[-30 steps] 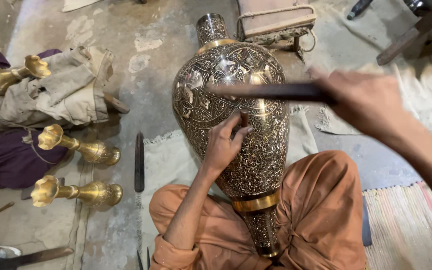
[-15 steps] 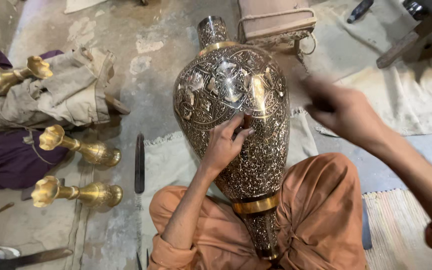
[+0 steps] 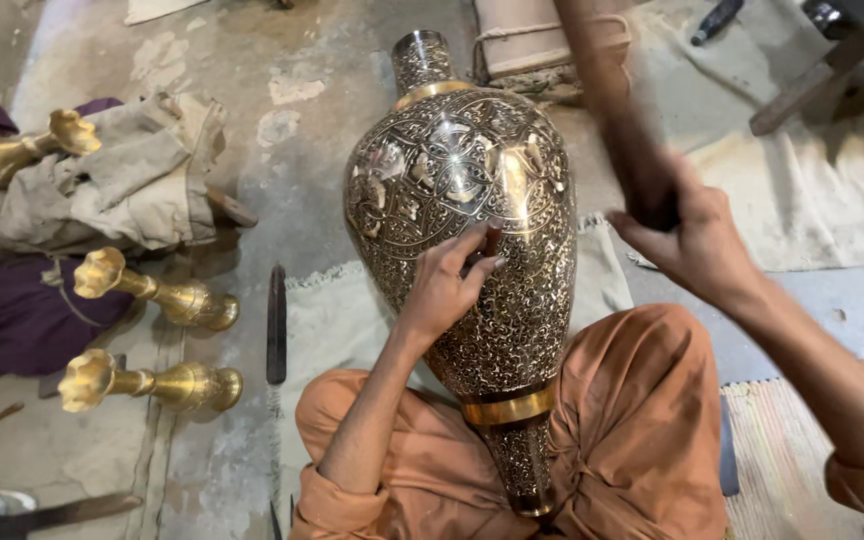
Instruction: The person sits cross-legged on the floor holding a large ornate brass vase between their legs. They hold a chisel against the vase surface with one hand and strike it with a wooden mallet in the other hand, repeatedly working the engraved pattern across the vase body.
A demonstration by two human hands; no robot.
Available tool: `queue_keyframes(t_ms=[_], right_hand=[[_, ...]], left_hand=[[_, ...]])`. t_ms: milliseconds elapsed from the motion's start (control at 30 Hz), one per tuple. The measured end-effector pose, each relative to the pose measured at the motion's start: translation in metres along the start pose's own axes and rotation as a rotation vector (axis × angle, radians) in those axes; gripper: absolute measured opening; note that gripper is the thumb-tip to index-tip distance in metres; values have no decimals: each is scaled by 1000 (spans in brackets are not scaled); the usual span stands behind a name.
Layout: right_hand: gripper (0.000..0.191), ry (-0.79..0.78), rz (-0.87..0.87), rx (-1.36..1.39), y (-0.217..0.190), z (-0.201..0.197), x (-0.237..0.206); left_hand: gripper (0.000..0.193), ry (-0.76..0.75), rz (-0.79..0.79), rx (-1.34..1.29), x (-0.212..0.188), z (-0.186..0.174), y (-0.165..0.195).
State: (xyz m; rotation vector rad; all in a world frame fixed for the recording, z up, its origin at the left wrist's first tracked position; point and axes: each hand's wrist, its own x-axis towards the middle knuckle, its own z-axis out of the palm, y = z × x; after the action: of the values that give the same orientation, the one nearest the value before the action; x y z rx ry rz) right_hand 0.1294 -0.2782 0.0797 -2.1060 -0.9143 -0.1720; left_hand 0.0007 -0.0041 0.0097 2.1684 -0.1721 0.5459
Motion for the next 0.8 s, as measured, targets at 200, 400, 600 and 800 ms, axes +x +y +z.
queue_keyframes(t_ms=[200, 400, 600, 800], right_hand=[[76, -213, -71, -548, 14, -5, -14], [71, -209, -157, -650, 25, 5, -14], [61, 30, -198, -494, 5, -11, 6], [65, -264, -303, -852, -19, -9, 14]], left_hand=[[42, 7, -68, -25, -8, -5, 6], [42, 36, -209, -29, -13, 3, 6], [42, 69, -134, -20, -14, 5, 4], [17, 80, -29, -5, -14, 3, 3]])
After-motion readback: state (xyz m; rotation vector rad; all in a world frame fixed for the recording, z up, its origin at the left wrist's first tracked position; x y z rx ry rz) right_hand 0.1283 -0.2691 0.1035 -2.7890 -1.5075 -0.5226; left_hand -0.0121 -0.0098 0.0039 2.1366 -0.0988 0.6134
